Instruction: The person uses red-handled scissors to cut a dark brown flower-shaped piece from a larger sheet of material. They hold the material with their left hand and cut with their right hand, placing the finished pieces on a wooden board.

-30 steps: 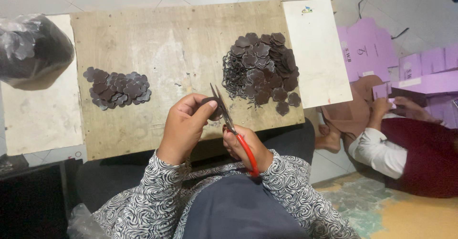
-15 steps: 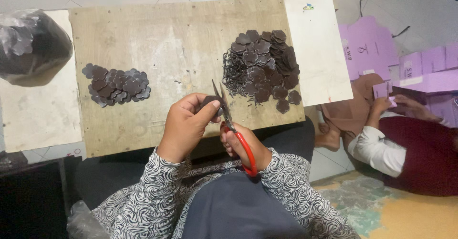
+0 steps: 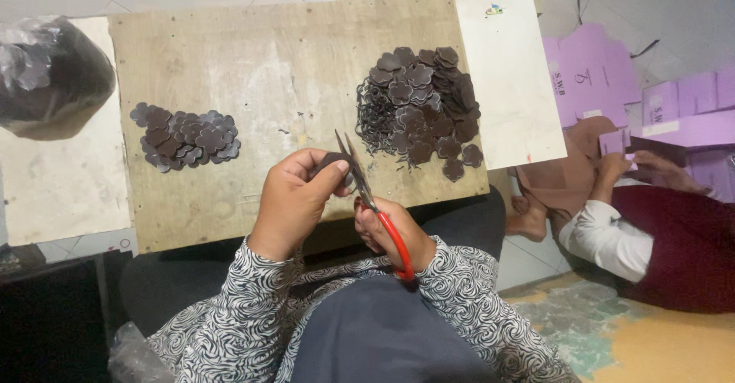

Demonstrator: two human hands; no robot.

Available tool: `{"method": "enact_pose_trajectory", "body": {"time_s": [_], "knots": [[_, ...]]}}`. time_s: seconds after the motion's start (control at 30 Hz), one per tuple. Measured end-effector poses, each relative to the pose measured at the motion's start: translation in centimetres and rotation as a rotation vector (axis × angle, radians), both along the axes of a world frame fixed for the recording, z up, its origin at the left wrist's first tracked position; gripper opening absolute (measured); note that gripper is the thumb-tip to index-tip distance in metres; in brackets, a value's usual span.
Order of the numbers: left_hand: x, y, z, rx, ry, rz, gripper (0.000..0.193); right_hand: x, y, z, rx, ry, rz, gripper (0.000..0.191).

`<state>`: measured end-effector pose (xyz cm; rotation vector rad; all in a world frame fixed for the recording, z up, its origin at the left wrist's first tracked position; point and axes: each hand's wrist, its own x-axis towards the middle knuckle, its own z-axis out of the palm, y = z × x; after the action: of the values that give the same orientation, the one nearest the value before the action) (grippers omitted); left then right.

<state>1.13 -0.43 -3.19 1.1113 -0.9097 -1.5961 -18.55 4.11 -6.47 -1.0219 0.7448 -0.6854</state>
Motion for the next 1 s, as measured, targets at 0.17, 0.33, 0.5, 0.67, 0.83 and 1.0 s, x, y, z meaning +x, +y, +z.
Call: {"method": "enact_pose_trajectory", "body": {"time_s": [0.17, 0.33, 0.5, 0.67, 0.83, 1.0], "knots": [[0.3, -0.1, 0.2, 0.013, -0.043, 0.017, 0.014, -0.1, -0.1, 0.4, 0.035, 0.049, 0.004, 0.040], [0.4, -0.3, 0.6, 0.014, -0.025, 0.029, 0.014, -0.1, -0.2, 0.5, 0.057, 0.070, -0.006, 0.041], [0.4, -0.4, 0.7, -0.015, 0.031, 0.042, 0.013, 0.1, -0.2, 0.0, -0.009, 0.107, -0.006, 0.046], [-0.9, 0.0, 0.2, -0.001, 0.067, 0.006, 0.012, 0.3, 0.0, -0.5, 0.024, -0.076, -0.077, 0.047], [-1.4, 0.0, -0.3, -0.051, -0.014, 0.025, 0.012, 0.3, 0.1, -0.9, 0.001, -0.029, -0.076, 0.049], [-1.6, 0.3, -0.3, -0.080, -0.053, -0.022, 0.014, 0.3, 0.2, -1.2, -0.031, 0.046, -0.104, 0.054]]}}
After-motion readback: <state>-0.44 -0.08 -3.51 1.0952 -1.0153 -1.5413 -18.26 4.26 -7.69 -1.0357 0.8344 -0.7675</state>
